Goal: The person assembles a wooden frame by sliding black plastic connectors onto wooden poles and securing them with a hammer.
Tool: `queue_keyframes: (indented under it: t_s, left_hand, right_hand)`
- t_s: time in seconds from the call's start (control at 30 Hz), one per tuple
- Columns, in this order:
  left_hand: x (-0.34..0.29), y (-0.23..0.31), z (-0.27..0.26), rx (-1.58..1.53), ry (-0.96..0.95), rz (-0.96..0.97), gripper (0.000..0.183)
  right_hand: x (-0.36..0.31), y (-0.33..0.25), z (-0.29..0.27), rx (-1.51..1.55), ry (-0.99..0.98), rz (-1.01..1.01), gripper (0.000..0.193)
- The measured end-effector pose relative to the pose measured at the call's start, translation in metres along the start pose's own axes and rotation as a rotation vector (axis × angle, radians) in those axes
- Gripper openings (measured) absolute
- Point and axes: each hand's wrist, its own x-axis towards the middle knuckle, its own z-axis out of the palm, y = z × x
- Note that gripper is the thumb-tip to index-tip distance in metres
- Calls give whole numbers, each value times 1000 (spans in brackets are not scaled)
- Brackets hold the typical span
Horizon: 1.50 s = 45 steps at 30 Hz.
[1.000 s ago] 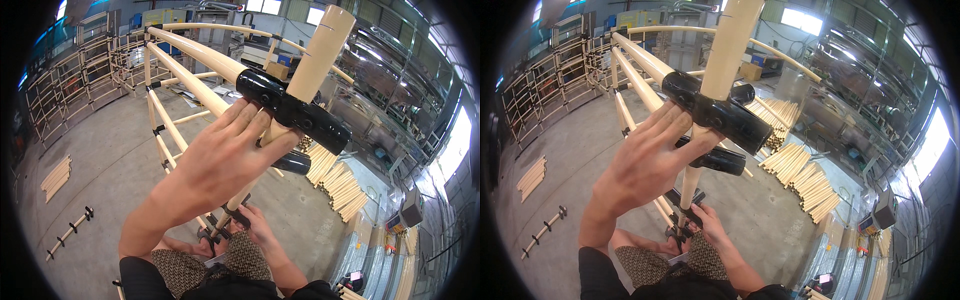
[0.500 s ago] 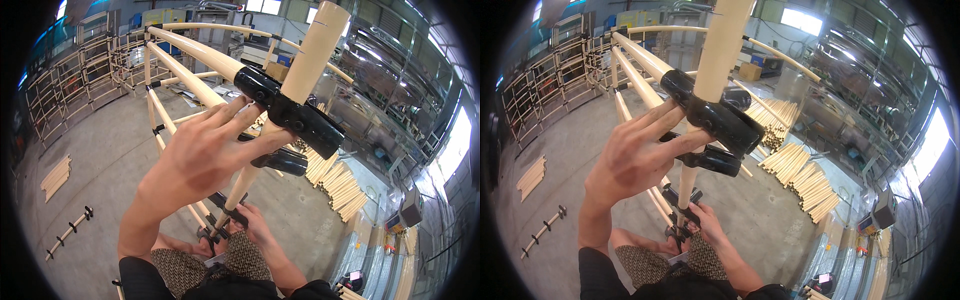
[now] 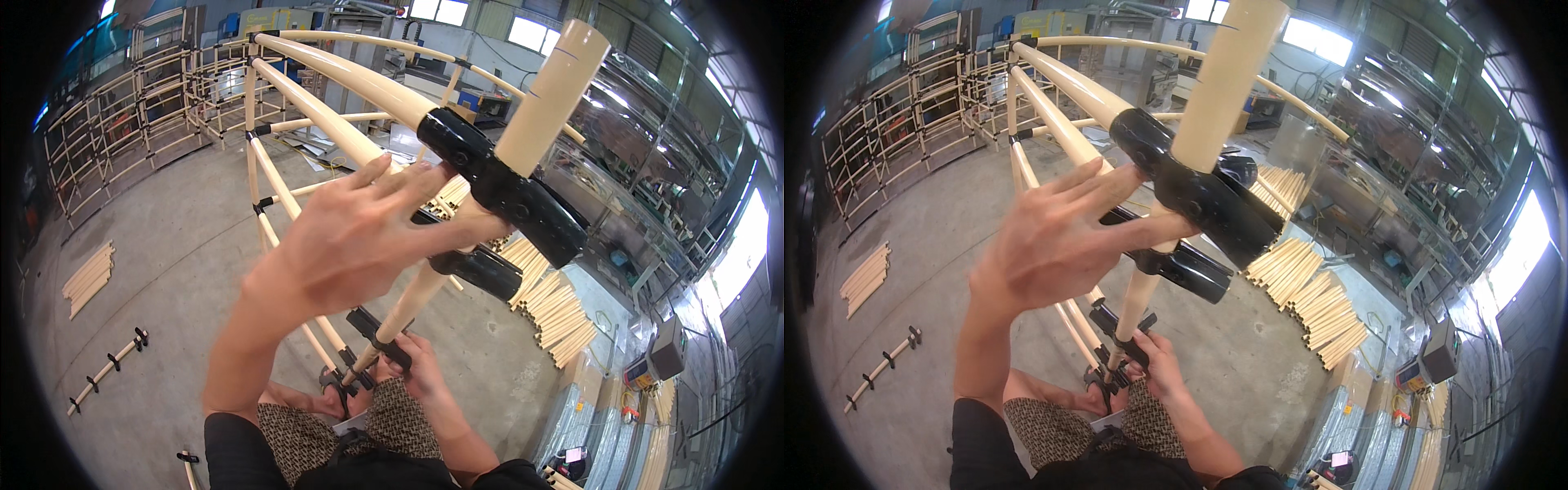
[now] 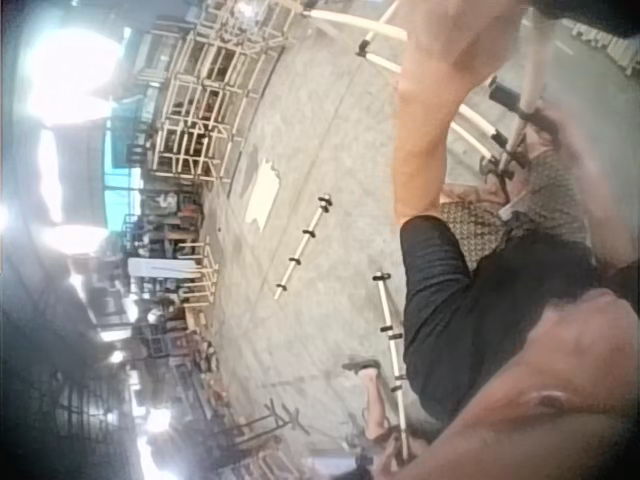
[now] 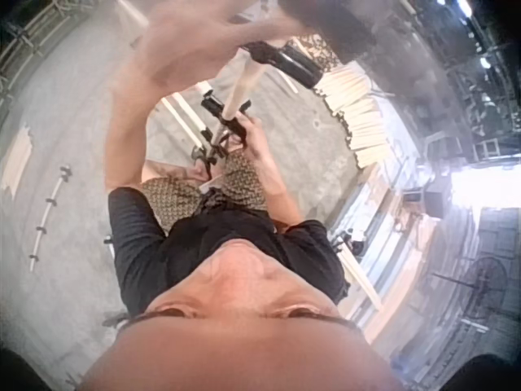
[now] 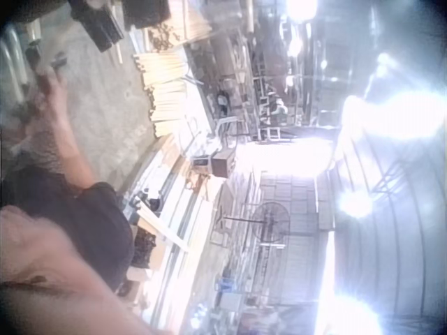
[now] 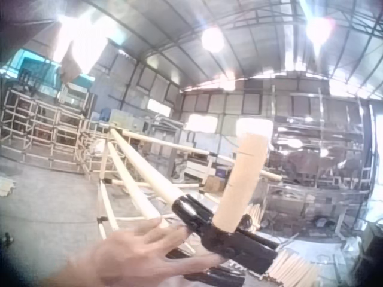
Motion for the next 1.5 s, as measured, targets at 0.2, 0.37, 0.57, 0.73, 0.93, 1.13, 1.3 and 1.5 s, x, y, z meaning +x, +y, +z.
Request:
queue_keyframes:
  t_s: [0.2,0.37,0.57,0.73,0.93,1.13,1.3,1.5]
  left_hand:
    - [4,14,1,23,25,-1,47]
    - [20,18,-7,102,18,22,39]
    - [14,18,-1,4,79,4,38]
    - [11,19,-7,-3,16,-17,44]
    - [0,8,-15,46,36,-59,42]
    - [-3,-9,-14,-42,61,-22,47]
    - [-19,-24,-5,-309,49,-167,59]
    - [-33,-42,21,-312,187,-55,73]
  right_hand:
    - [10,-5,-15,-21,-33,5,27]
    - [22,-15,-25,-51,-42,34,26]
    - [21,-22,-25,-50,-107,82,26]
    - [21,-18,-25,-61,-87,101,25]
    - [21,-14,-13,-91,-67,89,24]
    - [14,-4,5,-55,-11,4,26]
    - [10,-5,4,-78,-23,-8,25]
    - [11,-13,7,-113,-26,14,24]
